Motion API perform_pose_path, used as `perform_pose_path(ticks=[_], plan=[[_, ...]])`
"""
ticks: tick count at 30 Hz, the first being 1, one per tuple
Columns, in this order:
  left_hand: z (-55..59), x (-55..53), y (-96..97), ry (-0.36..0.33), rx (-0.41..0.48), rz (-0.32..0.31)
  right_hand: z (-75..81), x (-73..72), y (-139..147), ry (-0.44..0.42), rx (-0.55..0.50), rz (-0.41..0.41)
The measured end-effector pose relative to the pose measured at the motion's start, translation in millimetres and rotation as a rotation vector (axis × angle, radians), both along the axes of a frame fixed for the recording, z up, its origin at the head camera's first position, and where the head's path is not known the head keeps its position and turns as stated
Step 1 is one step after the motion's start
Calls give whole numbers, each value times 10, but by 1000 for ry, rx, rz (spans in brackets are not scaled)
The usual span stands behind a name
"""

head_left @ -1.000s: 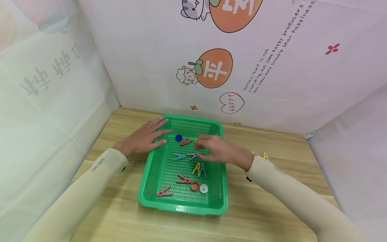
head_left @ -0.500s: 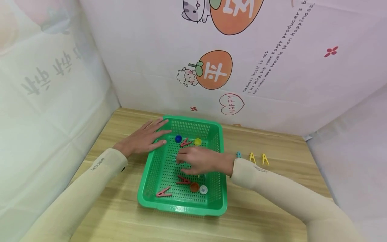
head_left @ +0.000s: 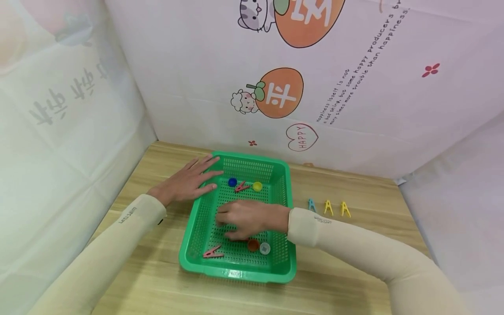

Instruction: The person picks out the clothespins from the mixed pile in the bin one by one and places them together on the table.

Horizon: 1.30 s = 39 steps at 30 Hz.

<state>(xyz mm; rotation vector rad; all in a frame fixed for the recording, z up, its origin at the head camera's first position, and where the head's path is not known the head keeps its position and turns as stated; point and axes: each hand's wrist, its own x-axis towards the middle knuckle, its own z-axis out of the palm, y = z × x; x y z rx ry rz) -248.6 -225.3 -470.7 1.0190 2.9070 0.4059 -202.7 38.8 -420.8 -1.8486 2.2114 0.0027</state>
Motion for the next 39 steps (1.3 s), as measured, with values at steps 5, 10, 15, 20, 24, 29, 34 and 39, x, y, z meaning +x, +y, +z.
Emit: perform_pose_path(ticks=[5, 10, 15, 20, 24, 29, 34, 39], plan=[[7, 2, -12, 4, -1, 3, 2, 43, -97, 8, 22, 23], [13, 17, -18, 13, -2, -2, 12, 56, -194, -19, 42, 52], [4, 19, -26, 23, 3, -6, 18, 43, -274, -64, 68, 92], [3, 10, -27, -5, -18, 2, 11, 12, -343, -108, 114, 124], [10, 7, -22, -19, -17, 1, -12, -20, -395, -139, 173, 144], [15, 5, -16, -9, -12, -9, -58, -44, -470, -153, 254, 136], [16, -1, -7, -12, -11, -9, -107, 5, -559, -122, 321, 144], [18, 0, 9, -13, -12, -7, -159, 86, -627, -86, 385, 160]])
